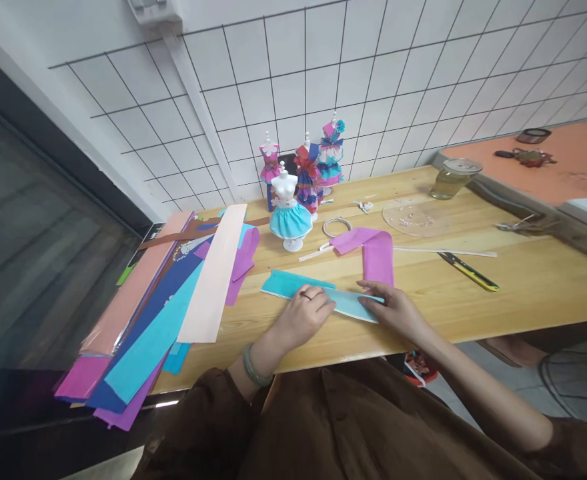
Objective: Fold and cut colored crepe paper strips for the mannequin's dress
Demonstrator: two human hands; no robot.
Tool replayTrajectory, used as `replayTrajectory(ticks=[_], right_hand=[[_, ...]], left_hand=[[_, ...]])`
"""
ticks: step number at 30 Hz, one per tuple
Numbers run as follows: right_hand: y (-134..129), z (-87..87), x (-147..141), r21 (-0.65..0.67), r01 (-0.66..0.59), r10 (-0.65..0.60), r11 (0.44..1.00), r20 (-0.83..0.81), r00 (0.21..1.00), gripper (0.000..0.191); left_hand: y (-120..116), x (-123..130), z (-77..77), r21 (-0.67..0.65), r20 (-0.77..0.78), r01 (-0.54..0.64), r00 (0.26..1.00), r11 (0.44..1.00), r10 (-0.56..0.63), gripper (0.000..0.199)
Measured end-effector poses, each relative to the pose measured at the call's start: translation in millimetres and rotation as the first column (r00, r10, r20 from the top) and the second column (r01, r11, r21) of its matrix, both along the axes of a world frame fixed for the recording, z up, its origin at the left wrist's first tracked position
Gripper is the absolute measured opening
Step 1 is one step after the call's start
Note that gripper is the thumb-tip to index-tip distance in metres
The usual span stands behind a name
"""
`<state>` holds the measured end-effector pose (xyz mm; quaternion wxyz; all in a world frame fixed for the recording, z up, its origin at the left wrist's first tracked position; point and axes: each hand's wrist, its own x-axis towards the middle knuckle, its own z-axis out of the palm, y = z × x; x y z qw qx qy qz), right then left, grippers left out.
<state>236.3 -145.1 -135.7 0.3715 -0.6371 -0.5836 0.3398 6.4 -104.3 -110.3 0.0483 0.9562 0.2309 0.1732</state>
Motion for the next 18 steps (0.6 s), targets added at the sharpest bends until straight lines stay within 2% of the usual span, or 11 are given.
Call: replayTrajectory(ticks=[3, 5, 11, 18], right_hand=[[-5, 2.7, 10, 0.006, 0.039, -0.04, 0.999, 0.064, 0.997, 0.044], [-9, 5.6, 14, -0.021, 0.074, -0.072, 0.997, 0.083, 0.994, 0.045], [-9, 10.9, 12, -0.072, 0.134, -0.136, 0.988, -0.02, 0.991, 0.05], [1, 7.3, 14, -0.05, 0.104, -0.101, 0.993, 0.055, 0.993, 0.049]], left_hand=[[15, -8, -7.7, -0.134, 0.086, -0.053, 0.994, 0.99, 0.065, 0.029], [23, -12, -14.3, -0.169, 0.098, -0.095, 0.989, 0.981, 0.113, 0.029], [25, -13, -26.6, -0.082, -0.027, -0.196, 0.98, 0.977, 0.195, 0.023], [11, -17, -19.8, -0.034, -0.096, -0.31, 0.947, 0.95, 0.305, 0.019]])
